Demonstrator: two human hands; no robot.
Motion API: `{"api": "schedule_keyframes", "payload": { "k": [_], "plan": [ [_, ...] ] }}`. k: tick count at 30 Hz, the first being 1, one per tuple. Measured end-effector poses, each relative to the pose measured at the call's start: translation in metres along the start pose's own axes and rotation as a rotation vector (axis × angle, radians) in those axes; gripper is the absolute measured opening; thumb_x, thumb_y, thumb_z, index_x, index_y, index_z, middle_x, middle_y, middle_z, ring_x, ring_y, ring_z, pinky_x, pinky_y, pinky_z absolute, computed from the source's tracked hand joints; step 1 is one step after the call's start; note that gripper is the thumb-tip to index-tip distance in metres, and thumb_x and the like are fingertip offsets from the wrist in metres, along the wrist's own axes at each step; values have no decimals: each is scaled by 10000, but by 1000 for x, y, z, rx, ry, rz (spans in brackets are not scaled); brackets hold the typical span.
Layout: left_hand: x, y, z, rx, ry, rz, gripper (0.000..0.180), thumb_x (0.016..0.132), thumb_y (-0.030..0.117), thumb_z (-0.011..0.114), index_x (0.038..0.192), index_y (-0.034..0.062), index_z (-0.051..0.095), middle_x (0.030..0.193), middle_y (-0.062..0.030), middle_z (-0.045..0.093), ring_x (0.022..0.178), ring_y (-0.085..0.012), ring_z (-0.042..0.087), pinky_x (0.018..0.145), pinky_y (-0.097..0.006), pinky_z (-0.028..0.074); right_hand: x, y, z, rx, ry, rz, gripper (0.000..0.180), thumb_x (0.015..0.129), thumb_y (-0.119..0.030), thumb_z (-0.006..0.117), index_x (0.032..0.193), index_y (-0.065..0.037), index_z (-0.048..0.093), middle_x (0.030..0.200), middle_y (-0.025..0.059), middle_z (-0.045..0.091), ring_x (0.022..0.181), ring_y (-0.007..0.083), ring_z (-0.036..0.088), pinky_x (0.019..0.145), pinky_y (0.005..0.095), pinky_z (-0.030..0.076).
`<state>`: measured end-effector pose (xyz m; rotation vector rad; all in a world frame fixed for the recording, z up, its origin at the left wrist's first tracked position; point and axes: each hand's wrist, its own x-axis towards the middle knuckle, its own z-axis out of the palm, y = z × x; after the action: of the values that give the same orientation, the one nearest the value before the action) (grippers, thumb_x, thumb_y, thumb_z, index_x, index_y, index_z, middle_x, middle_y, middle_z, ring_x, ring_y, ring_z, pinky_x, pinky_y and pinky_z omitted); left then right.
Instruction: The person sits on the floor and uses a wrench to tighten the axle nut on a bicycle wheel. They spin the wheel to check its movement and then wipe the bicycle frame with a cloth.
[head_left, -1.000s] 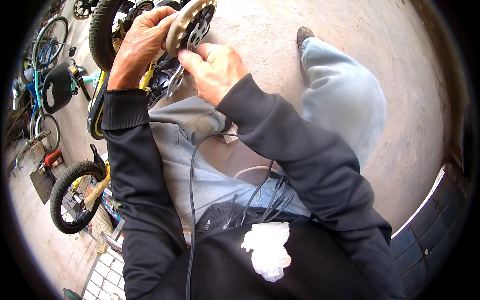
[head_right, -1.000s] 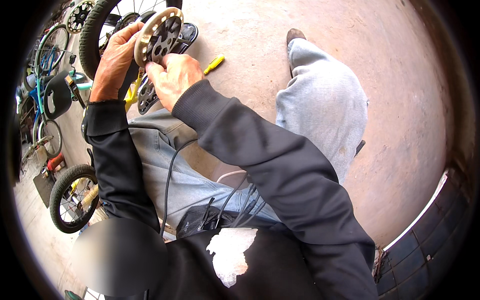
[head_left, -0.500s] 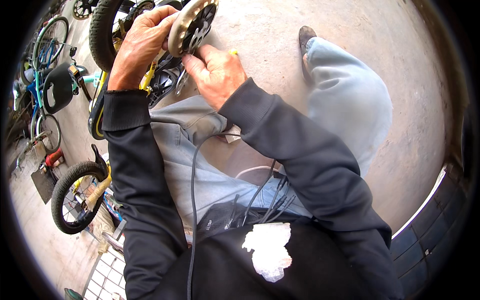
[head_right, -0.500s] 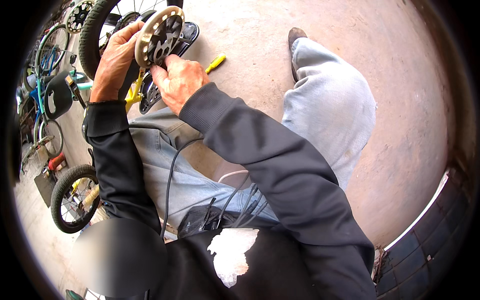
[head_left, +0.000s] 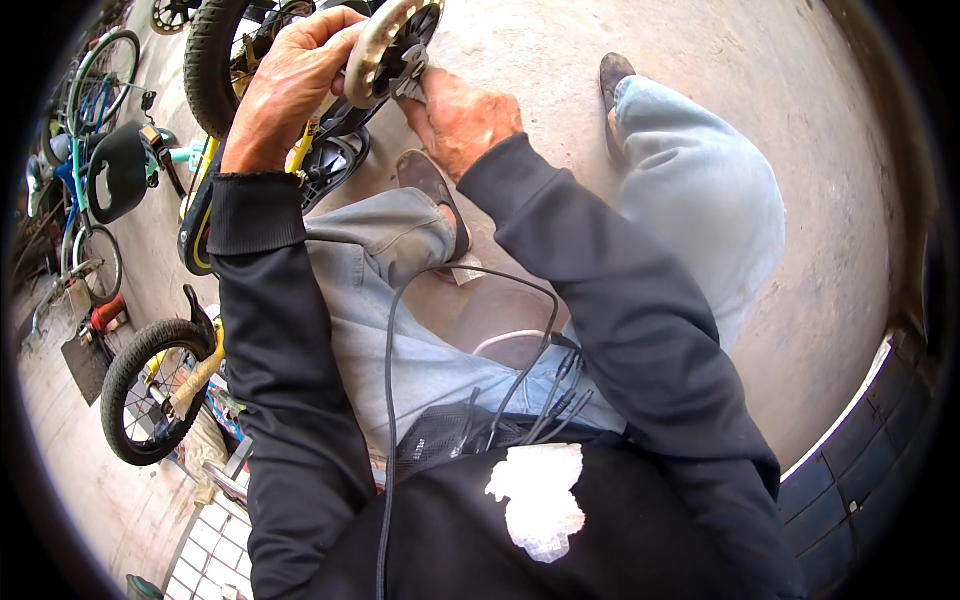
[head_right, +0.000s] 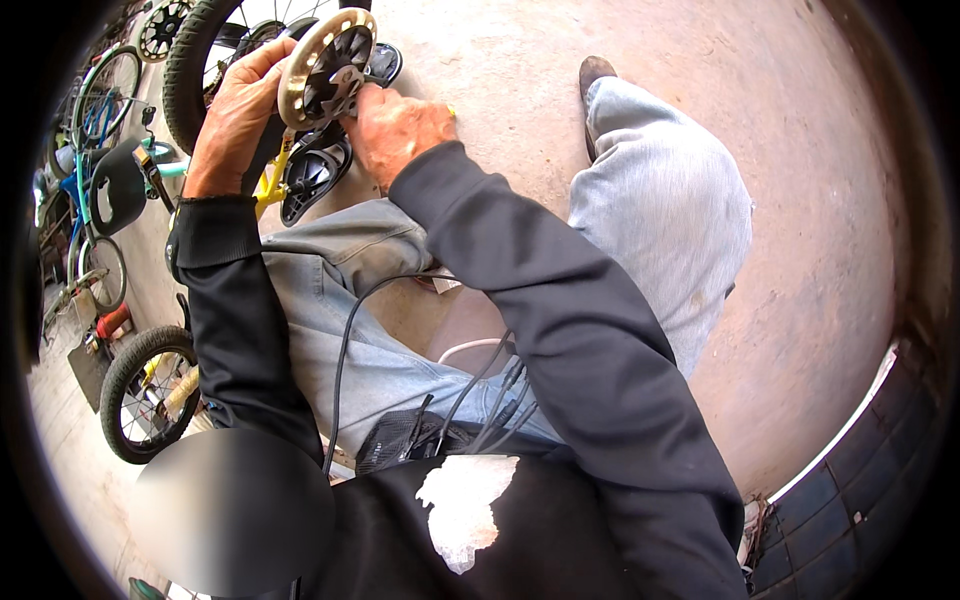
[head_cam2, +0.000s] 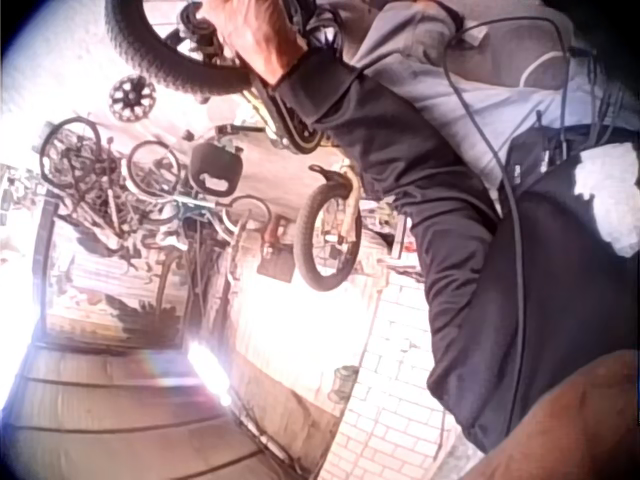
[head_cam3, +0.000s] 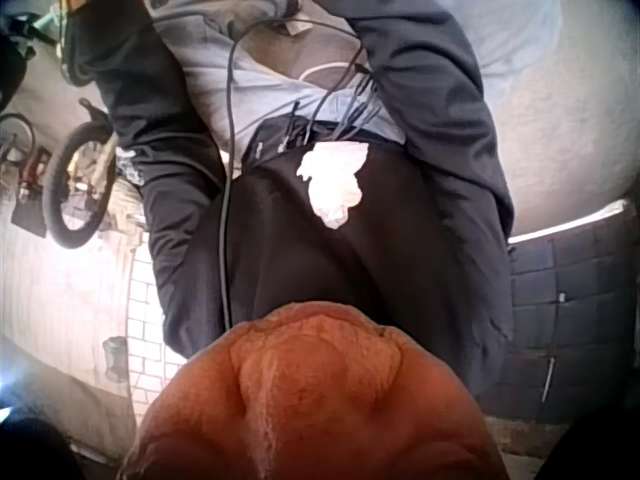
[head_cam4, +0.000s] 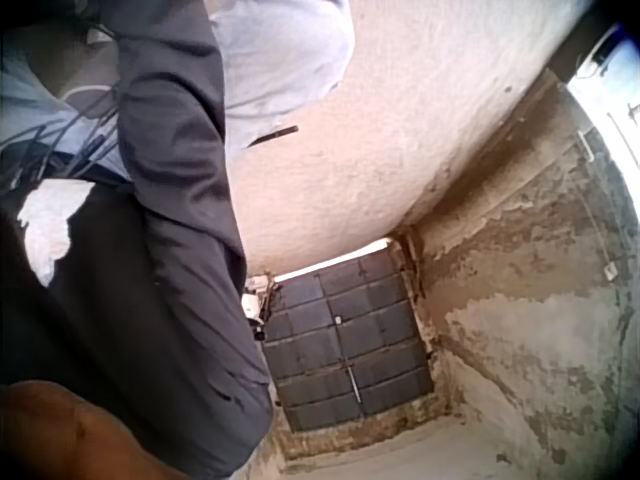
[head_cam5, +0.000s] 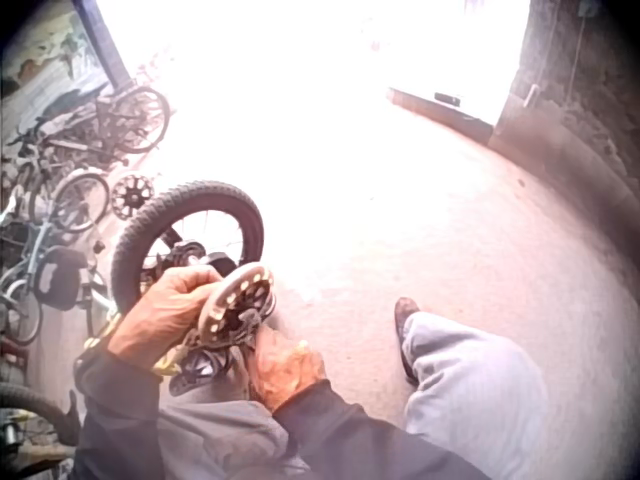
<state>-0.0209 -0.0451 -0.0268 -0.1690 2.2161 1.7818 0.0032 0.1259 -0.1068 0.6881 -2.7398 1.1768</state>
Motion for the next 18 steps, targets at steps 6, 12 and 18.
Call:
{"api": "schedule_keyframes", "payload": {
  "k": [6, 12, 18],
  "plan": [
    [-1, 3, 1, 57, -24, 6, 237, 931, 242, 548, 1035, 37, 603, 847, 17, 615, 742, -13, 571, 655, -154, 466, 5, 15, 7, -3, 164, -113, 227, 813, -233, 636, 956, -68, 577, 788, 114, 629, 706, 280, 628, 578, 384, 498],
    [-4, 3, 0, 79, 6, -8, 226, 916, 265, 570, 973, 53, 622, 800, 37, 600, 703, 5, 533, 625, -151, 431, -4, 13, 8, 116, 212, -77, 204, 814, -184, 615, 973, -58, 589, 807, 140, 628, 728, 302, 619, 609, 378, 497],
    [-1, -3, -4, 205, 41, -4, 201, 925, 262, 551, 933, 76, 626, 721, 82, 540, 604, 31, 420, 515, -150, 325, -6, 0, -5, 622, -79, 337, 209, 856, -188, 578, 887, 18, 595, 705, 158, 640, 619, 308, 630, 566, 389, 498]
  ]
}}
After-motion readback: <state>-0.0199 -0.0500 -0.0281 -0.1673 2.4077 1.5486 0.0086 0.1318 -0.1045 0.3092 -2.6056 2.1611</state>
